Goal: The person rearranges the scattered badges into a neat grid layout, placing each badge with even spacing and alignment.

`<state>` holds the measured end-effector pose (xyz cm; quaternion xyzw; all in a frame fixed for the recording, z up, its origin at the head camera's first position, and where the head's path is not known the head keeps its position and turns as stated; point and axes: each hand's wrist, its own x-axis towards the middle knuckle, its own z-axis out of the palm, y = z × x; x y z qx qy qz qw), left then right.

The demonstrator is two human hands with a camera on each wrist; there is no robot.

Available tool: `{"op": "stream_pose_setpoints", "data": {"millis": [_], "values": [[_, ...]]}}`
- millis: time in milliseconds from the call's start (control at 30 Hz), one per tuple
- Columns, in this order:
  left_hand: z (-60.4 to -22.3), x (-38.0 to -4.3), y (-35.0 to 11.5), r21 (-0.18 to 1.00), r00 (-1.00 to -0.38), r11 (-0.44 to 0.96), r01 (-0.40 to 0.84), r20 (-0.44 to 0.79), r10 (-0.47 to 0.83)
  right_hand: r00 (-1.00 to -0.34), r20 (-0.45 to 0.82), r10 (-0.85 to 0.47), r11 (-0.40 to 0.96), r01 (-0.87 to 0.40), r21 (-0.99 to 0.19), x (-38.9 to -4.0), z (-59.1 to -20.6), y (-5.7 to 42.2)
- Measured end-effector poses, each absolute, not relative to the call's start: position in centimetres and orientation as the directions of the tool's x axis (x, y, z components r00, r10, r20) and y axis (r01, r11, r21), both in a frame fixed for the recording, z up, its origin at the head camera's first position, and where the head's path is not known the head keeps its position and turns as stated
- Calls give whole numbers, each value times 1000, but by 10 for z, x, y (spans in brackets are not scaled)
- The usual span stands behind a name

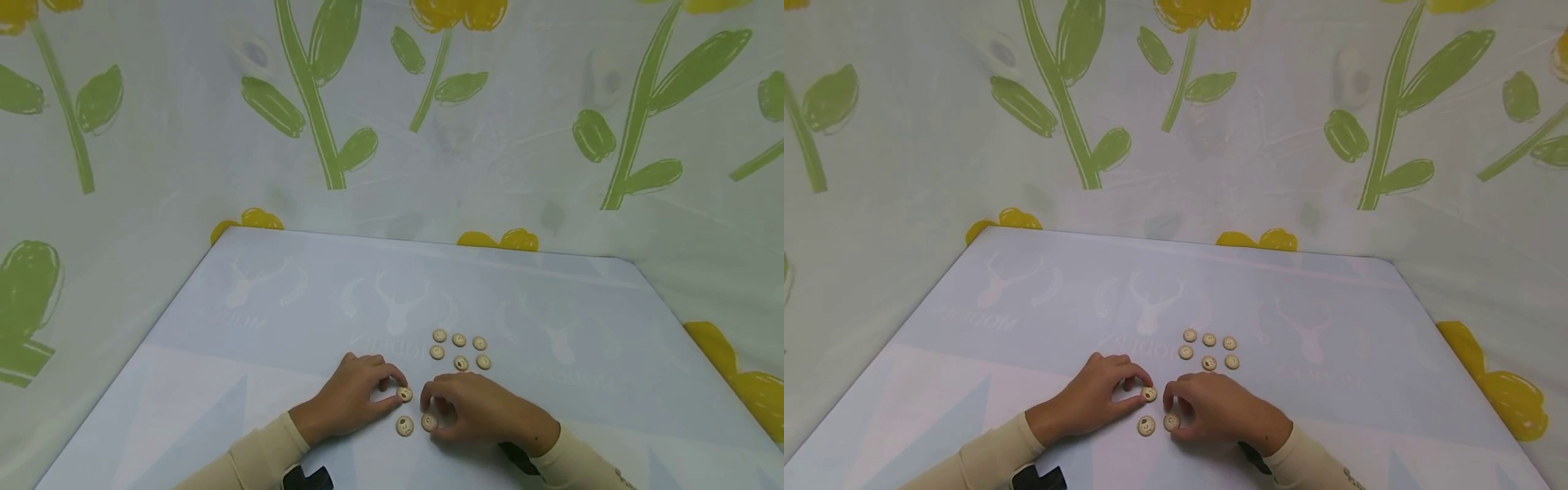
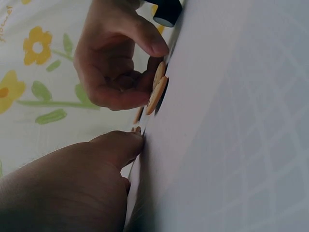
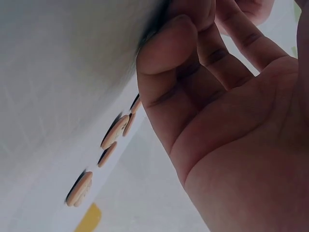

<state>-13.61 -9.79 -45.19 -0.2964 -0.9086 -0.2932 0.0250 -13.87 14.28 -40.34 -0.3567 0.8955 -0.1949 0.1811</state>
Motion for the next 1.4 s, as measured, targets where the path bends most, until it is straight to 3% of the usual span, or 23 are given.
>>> {"op": "stream_pose_setpoints", "data": {"millis": [933,1400], "values": [[-453,-136,-97,519,-823,651,553,219,524,-674,-200,-711,670,-565,-481,-140,-404,143],[-453,-137,-98,528,-824,645,553,228,519,-730,-193,-656,709,-509,-488,-150,-404,153]]}}
